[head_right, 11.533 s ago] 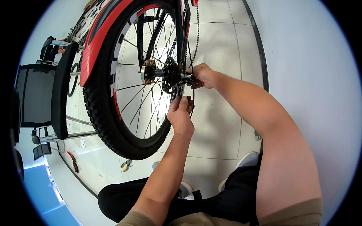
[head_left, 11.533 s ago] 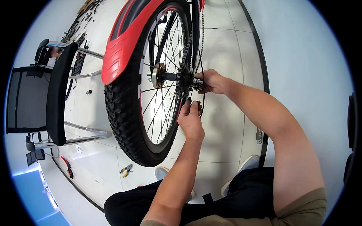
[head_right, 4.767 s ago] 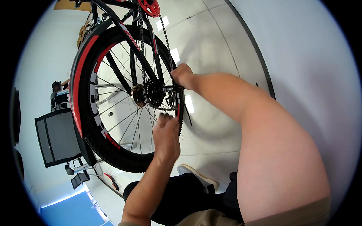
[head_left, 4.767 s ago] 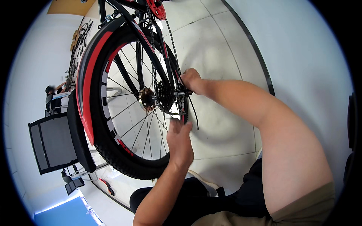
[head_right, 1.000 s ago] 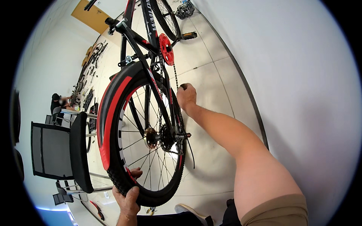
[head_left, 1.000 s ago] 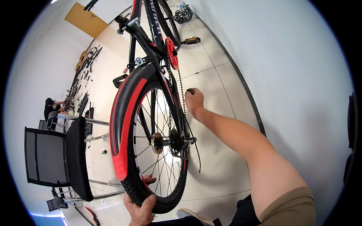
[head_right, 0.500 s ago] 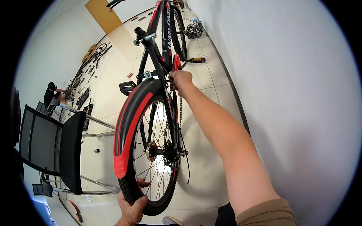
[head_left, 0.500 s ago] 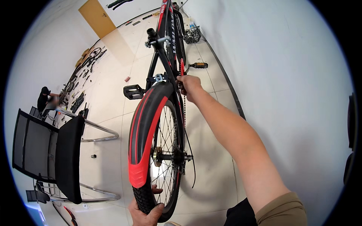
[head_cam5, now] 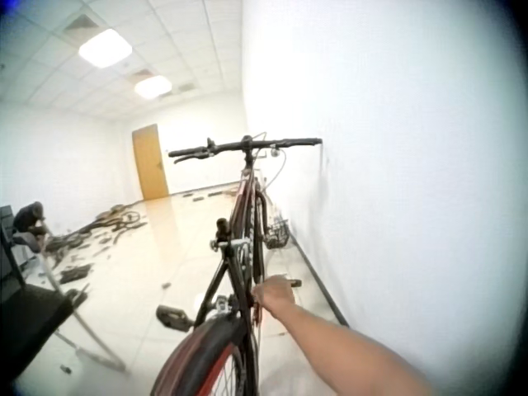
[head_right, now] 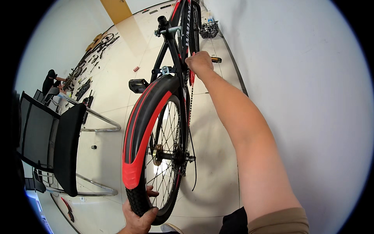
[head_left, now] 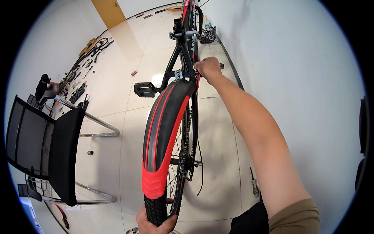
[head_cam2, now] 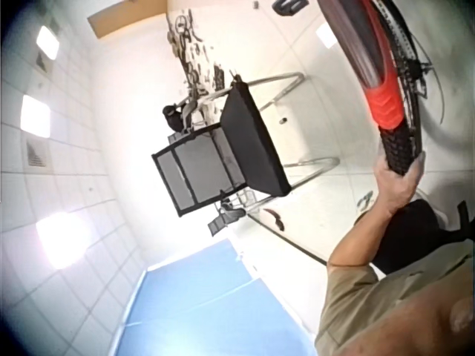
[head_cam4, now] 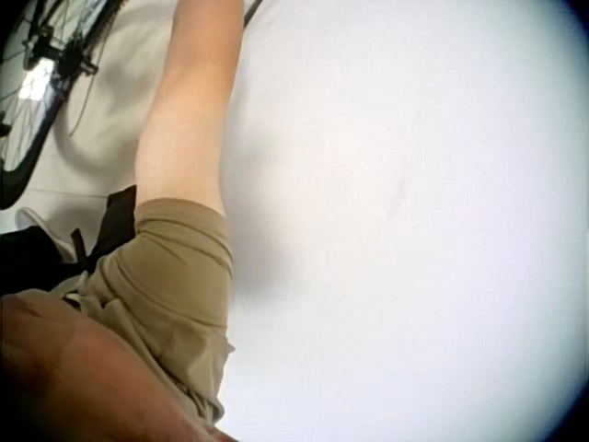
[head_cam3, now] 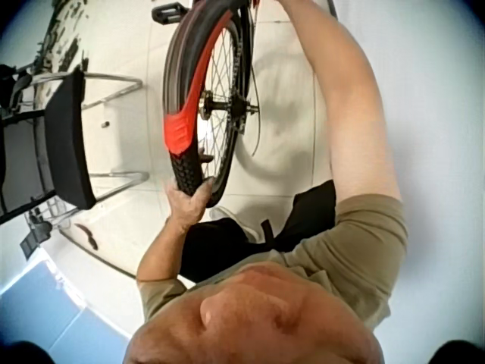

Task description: The person adjusts the bicycle chain and gears by hand, rotating the rear wheel and moving the chain across the cassette. They then flip the bicycle and work on the front chainring area before returning to the rear wheel to continue adjustments.

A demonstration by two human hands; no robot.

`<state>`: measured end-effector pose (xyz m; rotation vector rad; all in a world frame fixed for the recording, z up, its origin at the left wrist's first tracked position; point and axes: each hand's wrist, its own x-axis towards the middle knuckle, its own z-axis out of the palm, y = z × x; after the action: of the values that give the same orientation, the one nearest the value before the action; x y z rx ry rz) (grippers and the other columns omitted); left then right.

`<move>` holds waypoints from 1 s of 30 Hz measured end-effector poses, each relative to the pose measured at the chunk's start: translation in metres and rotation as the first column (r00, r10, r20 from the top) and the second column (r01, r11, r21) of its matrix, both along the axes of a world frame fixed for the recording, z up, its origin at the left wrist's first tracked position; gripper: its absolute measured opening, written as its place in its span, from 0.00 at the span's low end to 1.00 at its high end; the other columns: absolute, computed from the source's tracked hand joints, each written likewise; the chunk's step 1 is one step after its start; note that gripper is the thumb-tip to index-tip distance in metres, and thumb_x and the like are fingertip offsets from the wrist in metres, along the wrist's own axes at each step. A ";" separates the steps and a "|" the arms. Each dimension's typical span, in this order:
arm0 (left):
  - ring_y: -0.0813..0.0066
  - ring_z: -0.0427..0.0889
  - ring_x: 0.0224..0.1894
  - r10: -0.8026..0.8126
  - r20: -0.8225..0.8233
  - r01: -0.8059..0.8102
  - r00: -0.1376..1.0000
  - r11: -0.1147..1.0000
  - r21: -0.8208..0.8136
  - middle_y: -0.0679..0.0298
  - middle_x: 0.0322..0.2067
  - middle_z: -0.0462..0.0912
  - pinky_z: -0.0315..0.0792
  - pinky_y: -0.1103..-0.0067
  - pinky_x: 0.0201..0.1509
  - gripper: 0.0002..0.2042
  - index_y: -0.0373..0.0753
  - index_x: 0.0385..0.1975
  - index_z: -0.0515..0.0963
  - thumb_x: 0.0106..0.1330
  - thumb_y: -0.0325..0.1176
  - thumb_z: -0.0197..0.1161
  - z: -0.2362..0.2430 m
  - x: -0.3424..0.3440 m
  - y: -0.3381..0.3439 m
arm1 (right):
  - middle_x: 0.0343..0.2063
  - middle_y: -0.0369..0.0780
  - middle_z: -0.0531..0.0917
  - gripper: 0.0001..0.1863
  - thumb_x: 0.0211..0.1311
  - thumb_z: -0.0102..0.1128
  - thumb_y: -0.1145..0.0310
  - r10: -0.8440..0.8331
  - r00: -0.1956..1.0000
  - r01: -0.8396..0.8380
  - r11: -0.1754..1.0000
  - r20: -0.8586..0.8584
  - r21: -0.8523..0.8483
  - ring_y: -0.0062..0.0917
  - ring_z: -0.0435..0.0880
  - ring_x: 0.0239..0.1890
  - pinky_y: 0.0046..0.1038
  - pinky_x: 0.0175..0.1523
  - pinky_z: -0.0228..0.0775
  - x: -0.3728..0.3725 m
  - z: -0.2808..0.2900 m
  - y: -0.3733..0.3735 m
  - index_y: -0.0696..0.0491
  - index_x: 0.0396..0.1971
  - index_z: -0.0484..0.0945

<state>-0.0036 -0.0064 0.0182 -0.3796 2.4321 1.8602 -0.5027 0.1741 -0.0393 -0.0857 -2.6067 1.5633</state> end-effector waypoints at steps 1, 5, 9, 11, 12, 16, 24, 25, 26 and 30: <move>0.70 0.81 0.52 0.002 0.015 -0.002 1.000 1.000 0.002 0.54 0.50 0.85 0.73 0.73 0.59 0.27 0.28 0.61 0.75 0.61 0.30 0.69 0.001 0.000 0.000 | 0.38 0.51 0.88 0.14 0.51 0.67 0.62 -0.054 0.997 0.049 0.996 0.060 0.078 0.42 0.89 0.41 0.36 0.48 0.80 0.005 0.005 -0.004 0.58 0.31 0.87; 0.69 0.81 0.52 0.004 0.031 -0.003 1.000 1.000 -0.010 0.54 0.50 0.85 0.73 0.72 0.58 0.27 0.28 0.61 0.75 0.61 0.31 0.70 0.003 0.002 -0.001 | 0.37 0.49 0.89 0.13 0.50 0.66 0.64 -0.100 0.995 0.099 0.986 0.006 0.131 0.42 0.89 0.44 0.37 0.51 0.79 0.019 0.008 -0.011 0.59 0.30 0.86; 0.70 0.81 0.51 0.000 -0.004 0.000 1.000 1.000 -0.005 0.54 0.50 0.84 0.73 0.73 0.58 0.27 0.29 0.60 0.75 0.61 0.31 0.69 0.002 0.001 0.000 | 0.33 0.51 0.88 0.11 0.50 0.65 0.66 -0.093 0.995 0.091 0.994 -0.024 -0.054 0.43 0.88 0.40 0.38 0.50 0.78 0.014 -0.003 -0.007 0.60 0.27 0.86; 0.70 0.81 0.50 -0.007 -0.018 0.007 1.000 1.000 -0.028 0.55 0.49 0.84 0.74 0.73 0.55 0.26 0.29 0.60 0.75 0.61 0.31 0.69 -0.001 0.001 0.000 | 0.30 0.49 0.88 0.11 0.53 0.65 0.67 -0.101 0.995 0.097 0.978 -0.014 -0.185 0.38 0.87 0.36 0.36 0.44 0.76 0.011 -0.016 0.000 0.61 0.28 0.86; 0.70 0.81 0.50 -0.004 -0.027 0.003 1.000 0.999 -0.045 0.55 0.49 0.84 0.75 0.73 0.54 0.26 0.30 0.60 0.75 0.61 0.31 0.69 -0.002 0.001 0.000 | 0.29 0.47 0.87 0.12 0.55 0.64 0.68 -0.111 0.994 0.107 0.968 -0.006 -0.228 0.33 0.86 0.32 0.33 0.38 0.75 0.014 -0.018 -0.001 0.62 0.31 0.86; 0.65 0.83 0.49 0.080 -0.017 -0.080 0.997 0.997 0.018 0.52 0.47 0.83 0.73 0.71 0.52 0.34 0.28 0.59 0.73 0.52 0.35 0.76 -0.009 -0.002 0.001 | 0.29 0.54 0.86 0.14 0.54 0.60 0.69 -0.195 0.979 0.156 0.903 -0.059 -0.401 0.44 0.87 0.34 0.39 0.46 0.77 0.056 -0.040 0.004 0.66 0.29 0.86; 0.71 0.81 0.49 0.032 0.139 -0.035 0.990 0.999 0.017 0.53 0.47 0.84 0.76 0.73 0.49 0.24 0.31 0.58 0.76 0.62 0.31 0.69 -0.003 0.004 -0.004 | 0.32 0.42 0.85 0.13 0.61 0.51 0.77 -0.051 0.912 0.291 0.778 0.406 -0.557 0.27 0.82 0.29 0.28 0.31 0.72 0.163 -0.132 0.032 0.61 0.43 0.80; 0.72 0.82 0.42 0.002 0.111 -0.001 0.994 1.000 -0.013 0.53 0.42 0.84 0.78 0.72 0.41 0.25 0.32 0.61 0.75 0.63 0.32 0.68 -0.006 0.003 -0.006 | 0.32 0.41 0.84 0.13 0.62 0.51 0.77 -0.030 0.880 0.325 0.766 0.474 -0.554 0.26 0.82 0.28 0.27 0.30 0.72 0.167 -0.138 0.037 0.60 0.45 0.79; 0.71 0.82 0.44 -0.004 0.056 0.005 0.998 1.000 -0.008 0.53 0.43 0.84 0.76 0.72 0.45 0.27 0.31 0.60 0.75 0.60 0.31 0.70 -0.007 0.002 -0.005 | 0.33 0.41 0.84 0.13 0.62 0.51 0.77 -0.031 0.883 0.322 0.768 0.469 -0.554 0.26 0.82 0.28 0.27 0.31 0.72 0.167 -0.140 0.044 0.60 0.45 0.79; 0.71 0.83 0.45 -0.056 -0.090 0.049 0.994 0.996 -0.081 0.57 0.44 0.85 0.74 0.74 0.54 0.27 0.29 0.57 0.76 0.54 0.26 0.73 0.000 -0.010 -0.005 | 0.37 0.41 0.85 0.14 0.63 0.51 0.78 -0.016 0.877 0.306 0.790 0.481 -0.531 0.25 0.83 0.33 0.29 0.36 0.75 0.178 -0.125 0.051 0.60 0.47 0.78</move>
<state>-0.0135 -0.0118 0.0177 -0.2360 2.5538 1.8045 -0.3247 0.2249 -0.1647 -0.8023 -2.1547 2.4704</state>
